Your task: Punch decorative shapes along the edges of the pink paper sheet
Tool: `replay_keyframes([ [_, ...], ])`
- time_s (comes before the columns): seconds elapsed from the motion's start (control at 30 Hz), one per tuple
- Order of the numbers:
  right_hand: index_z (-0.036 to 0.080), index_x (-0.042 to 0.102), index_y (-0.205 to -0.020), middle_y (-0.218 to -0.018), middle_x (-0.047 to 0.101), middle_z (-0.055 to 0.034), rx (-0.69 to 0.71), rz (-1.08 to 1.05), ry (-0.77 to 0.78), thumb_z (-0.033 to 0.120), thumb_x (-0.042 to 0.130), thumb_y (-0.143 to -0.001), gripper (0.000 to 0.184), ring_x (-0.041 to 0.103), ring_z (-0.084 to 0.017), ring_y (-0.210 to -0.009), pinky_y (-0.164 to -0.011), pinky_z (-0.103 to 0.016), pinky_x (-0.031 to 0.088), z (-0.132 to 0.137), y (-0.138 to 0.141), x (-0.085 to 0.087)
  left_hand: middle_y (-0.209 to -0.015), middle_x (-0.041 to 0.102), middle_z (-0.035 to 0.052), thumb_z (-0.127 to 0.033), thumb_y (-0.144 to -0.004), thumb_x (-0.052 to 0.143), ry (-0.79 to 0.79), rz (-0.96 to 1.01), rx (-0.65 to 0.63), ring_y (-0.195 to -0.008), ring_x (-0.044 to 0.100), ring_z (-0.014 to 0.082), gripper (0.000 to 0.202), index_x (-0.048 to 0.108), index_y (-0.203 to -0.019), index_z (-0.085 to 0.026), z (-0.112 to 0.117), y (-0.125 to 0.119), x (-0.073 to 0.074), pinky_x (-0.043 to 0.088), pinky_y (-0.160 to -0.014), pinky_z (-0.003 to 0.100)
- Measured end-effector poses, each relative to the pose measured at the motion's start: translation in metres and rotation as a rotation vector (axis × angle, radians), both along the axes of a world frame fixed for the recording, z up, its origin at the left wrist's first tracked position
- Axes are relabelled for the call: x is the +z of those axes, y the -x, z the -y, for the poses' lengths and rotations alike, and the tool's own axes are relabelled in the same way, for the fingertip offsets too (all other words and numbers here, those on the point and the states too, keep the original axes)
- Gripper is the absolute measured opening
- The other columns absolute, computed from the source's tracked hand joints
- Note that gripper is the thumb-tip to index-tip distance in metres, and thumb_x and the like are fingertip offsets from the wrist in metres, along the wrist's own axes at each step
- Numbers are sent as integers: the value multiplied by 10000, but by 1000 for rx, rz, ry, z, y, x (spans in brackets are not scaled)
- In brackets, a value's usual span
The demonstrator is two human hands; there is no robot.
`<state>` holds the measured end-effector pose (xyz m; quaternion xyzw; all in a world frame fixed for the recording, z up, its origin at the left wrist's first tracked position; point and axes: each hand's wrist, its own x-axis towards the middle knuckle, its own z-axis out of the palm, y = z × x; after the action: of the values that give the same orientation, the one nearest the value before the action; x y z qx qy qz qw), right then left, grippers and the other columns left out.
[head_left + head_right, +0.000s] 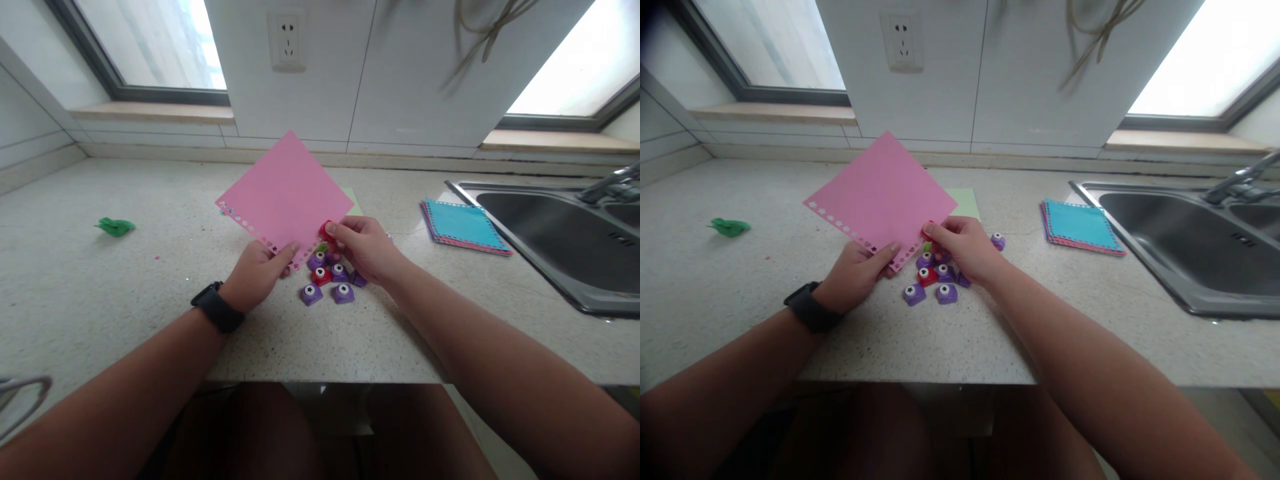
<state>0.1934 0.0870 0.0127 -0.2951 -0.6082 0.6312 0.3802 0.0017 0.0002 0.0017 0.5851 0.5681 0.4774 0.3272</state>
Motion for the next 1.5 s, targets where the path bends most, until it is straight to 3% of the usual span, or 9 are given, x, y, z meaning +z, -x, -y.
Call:
replay_keyframes([
  [1.5, 142, 681, -724, -605, 579, 0, 30, -104, 128, 355, 778, -771, 239, 524, -101, -527, -483, -242, 402, 1, 2, 4, -520, 560, -22, -428, -901, 597, 9, -26, 25, -499, 506, 110, 418, 562, -571, -174, -1, 1, -2, 395, -508, 251],
])
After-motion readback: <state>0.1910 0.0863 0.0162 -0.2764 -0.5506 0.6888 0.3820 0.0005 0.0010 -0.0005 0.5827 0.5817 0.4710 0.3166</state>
